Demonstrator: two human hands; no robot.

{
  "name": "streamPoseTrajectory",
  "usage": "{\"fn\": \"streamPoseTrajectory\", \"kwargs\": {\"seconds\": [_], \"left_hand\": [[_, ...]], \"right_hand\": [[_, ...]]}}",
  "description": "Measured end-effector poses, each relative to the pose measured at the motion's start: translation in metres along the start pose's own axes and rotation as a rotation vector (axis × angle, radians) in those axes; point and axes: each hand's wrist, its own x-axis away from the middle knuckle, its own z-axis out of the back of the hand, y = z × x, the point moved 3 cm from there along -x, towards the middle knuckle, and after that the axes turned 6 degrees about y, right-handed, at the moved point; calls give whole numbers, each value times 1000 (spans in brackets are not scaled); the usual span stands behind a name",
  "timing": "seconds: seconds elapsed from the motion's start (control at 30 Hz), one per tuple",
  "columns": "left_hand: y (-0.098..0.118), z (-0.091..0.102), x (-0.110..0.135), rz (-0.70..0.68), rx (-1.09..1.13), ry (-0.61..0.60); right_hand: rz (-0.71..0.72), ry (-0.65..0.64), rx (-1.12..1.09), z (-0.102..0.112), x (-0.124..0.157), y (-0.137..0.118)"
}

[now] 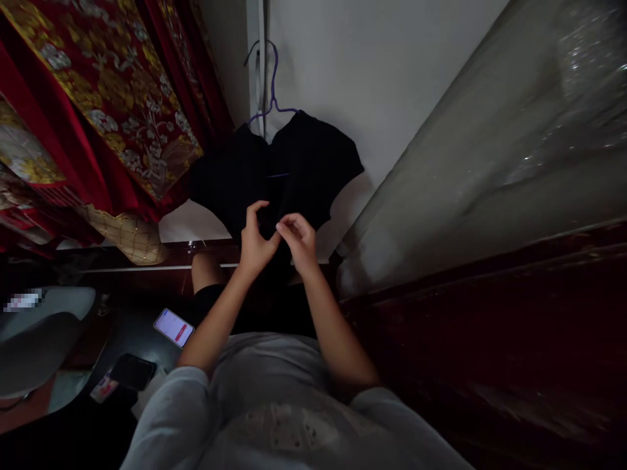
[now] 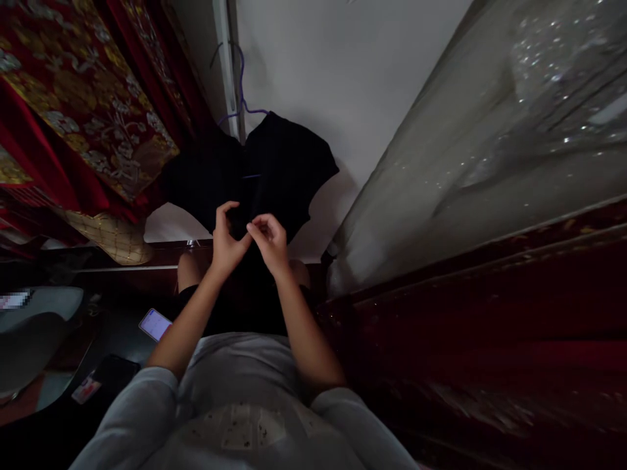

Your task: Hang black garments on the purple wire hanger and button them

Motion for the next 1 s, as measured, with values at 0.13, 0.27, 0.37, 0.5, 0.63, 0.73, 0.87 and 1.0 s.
{"fn": "streamPoseTrajectory", "kwargs": {"seconds": [0.13,0.27,0.37,0.5,0.63,0.73,0.87,1.0], "left_hand": [[-6,-2,25,174,151,113],[-6,0,33,250,126,157],[3,3,31,273,37,56],[11,7,31,320,-54,0],[9,11,32,306,-100,9],[8,12,31,293,-132,20],[9,6,32,293,-167,3],[5,-2,33,265,-157,-18]], "right_hand": [[-63,42,26,3,17,6],[-46,33,81,5,18,-1],[-46,74,81,5,21,-5],[-72,47,93,3,26,-8],[-307,-95,-17,-1,27,-6],[-448,-158,-95,-5,29,-10],[-465,-67,-138,-5,36,-16],[-535,5,-253,-7,22,-21]]}}
